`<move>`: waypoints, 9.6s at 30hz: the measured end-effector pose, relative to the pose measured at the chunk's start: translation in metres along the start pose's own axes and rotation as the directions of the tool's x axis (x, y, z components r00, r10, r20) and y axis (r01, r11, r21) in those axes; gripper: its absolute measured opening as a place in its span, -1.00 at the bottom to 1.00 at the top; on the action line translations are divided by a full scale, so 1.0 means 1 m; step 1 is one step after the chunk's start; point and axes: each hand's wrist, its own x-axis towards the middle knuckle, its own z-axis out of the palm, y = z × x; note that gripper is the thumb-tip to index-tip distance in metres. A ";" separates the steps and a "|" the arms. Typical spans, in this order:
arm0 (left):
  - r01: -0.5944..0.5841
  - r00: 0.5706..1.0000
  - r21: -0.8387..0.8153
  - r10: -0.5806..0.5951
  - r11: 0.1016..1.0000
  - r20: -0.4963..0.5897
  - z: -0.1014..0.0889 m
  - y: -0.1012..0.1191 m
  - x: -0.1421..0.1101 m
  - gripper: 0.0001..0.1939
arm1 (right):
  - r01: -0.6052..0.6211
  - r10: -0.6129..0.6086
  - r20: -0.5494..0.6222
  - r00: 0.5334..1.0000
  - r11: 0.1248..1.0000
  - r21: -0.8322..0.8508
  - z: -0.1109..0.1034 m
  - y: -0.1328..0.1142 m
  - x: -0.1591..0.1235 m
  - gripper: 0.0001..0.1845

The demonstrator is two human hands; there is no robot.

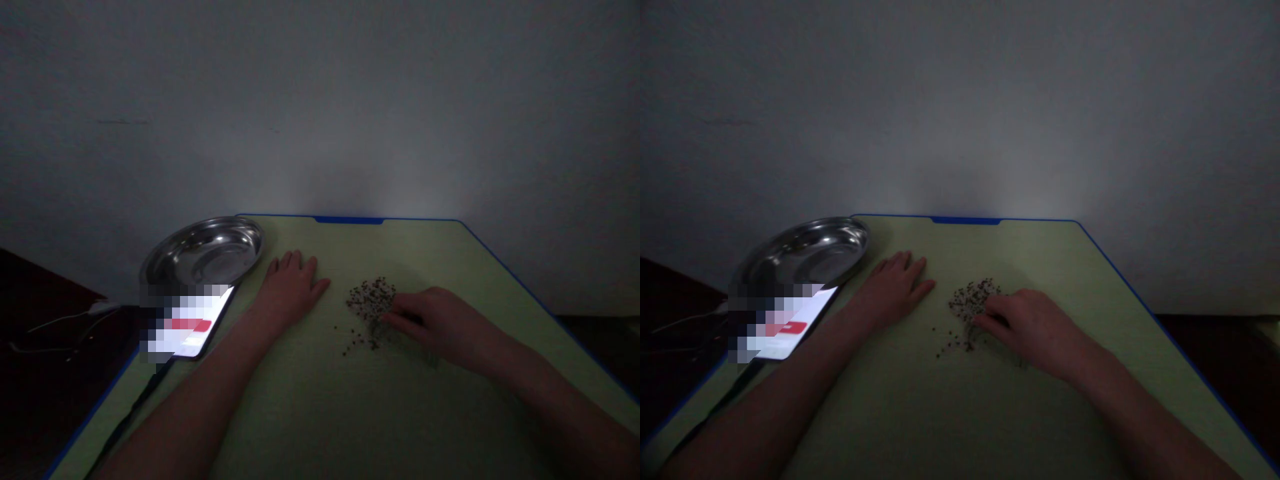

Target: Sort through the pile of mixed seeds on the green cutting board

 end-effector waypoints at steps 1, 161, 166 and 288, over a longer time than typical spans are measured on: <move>-0.007 1.000 -0.002 0.007 1.000 0.000 -0.001 0.000 -0.001 -0.49 | -0.001 0.001 0.010 1.000 1.000 -0.014 0.001 -0.001 0.000 -0.64; -0.042 0.999 0.023 0.042 0.999 0.022 0.000 0.003 -0.004 -0.48 | 0.205 -0.277 0.260 0.925 0.940 0.272 0.007 -0.022 -0.013 -0.56; -0.027 0.999 0.034 0.026 0.999 0.037 -0.001 0.004 -0.004 -0.49 | 0.202 -0.292 0.315 0.903 0.936 0.288 0.007 -0.023 -0.015 -0.58; -0.025 0.999 0.003 0.025 1.000 0.042 -0.002 0.006 -0.006 -0.48 | 0.145 -0.163 0.157 0.974 0.982 0.118 0.010 -0.021 -0.007 -0.56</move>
